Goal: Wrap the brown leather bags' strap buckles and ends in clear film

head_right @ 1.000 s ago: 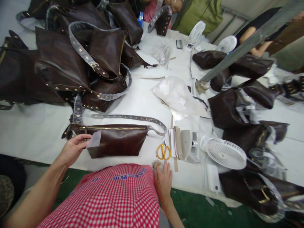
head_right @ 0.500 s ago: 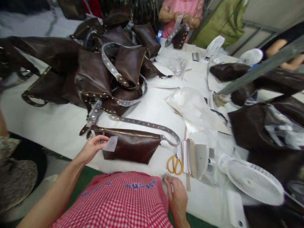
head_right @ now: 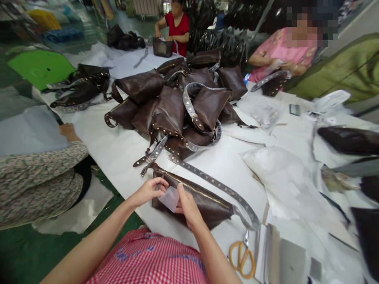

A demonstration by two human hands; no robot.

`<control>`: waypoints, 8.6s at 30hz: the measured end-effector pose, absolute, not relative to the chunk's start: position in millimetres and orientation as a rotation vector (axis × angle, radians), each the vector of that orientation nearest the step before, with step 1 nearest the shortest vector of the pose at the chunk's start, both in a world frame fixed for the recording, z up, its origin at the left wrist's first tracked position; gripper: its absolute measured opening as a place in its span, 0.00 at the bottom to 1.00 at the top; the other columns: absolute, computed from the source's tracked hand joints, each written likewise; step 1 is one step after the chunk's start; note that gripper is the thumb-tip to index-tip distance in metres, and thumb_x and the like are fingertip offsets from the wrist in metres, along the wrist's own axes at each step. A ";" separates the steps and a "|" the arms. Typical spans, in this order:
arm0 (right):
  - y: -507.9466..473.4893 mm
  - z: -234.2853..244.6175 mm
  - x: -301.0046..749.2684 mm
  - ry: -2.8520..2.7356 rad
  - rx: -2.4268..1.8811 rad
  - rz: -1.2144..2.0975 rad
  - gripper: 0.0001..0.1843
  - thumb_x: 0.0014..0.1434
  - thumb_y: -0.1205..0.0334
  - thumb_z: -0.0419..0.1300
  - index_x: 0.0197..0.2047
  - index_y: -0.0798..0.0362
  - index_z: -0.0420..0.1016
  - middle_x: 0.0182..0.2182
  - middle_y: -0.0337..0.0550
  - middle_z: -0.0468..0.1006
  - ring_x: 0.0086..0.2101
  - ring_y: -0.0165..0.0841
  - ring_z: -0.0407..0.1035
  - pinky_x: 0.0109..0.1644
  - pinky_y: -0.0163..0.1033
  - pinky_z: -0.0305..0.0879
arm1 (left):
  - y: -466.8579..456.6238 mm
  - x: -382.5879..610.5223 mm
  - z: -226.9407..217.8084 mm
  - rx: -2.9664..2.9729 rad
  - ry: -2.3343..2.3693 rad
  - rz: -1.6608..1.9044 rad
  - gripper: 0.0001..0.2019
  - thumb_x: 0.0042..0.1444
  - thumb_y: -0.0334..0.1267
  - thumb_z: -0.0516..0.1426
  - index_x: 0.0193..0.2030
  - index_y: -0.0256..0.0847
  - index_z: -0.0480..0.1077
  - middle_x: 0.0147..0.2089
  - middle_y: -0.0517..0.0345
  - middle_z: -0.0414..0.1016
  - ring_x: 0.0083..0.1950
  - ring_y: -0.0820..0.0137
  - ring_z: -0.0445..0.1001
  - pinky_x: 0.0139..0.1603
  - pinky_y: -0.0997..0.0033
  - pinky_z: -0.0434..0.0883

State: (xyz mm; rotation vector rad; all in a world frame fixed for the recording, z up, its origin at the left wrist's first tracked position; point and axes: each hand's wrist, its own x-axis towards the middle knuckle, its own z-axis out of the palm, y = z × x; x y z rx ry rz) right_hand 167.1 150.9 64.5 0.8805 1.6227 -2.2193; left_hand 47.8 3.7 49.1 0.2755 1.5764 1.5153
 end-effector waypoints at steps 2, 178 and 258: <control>150.7 62.9 164.3 1.882 0.825 -2.109 0.27 0.50 0.35 0.60 0.27 0.55 0.73 0.21 0.38 0.71 0.22 0.29 0.63 0.28 0.34 0.61 | 3.8 49.0 47.2 0.262 1.616 1.541 0.17 0.36 0.29 0.64 0.37 0.35 0.72 0.30 0.59 0.74 0.35 0.71 0.70 0.38 0.71 0.65; 130.8 26.7 81.9 2.137 -0.168 -2.002 0.02 0.53 0.66 0.60 0.29 0.54 0.71 0.25 0.34 0.70 0.28 0.28 0.63 0.35 0.32 0.59 | -59.8 49.3 75.7 0.109 2.079 1.289 0.05 0.44 0.32 0.53 0.30 0.40 0.66 0.27 0.61 0.75 0.28 0.71 0.73 0.31 0.73 0.68; 119.2 8.8 116.6 3.010 -0.748 -1.547 0.07 0.65 0.65 0.52 0.45 0.53 0.69 0.37 0.47 0.74 0.38 0.35 0.70 0.43 0.40 0.71 | -43.6 48.3 92.3 -0.272 1.769 1.064 0.10 0.44 0.39 0.64 0.28 0.36 0.70 0.25 0.56 0.77 0.24 0.73 0.72 0.26 0.75 0.67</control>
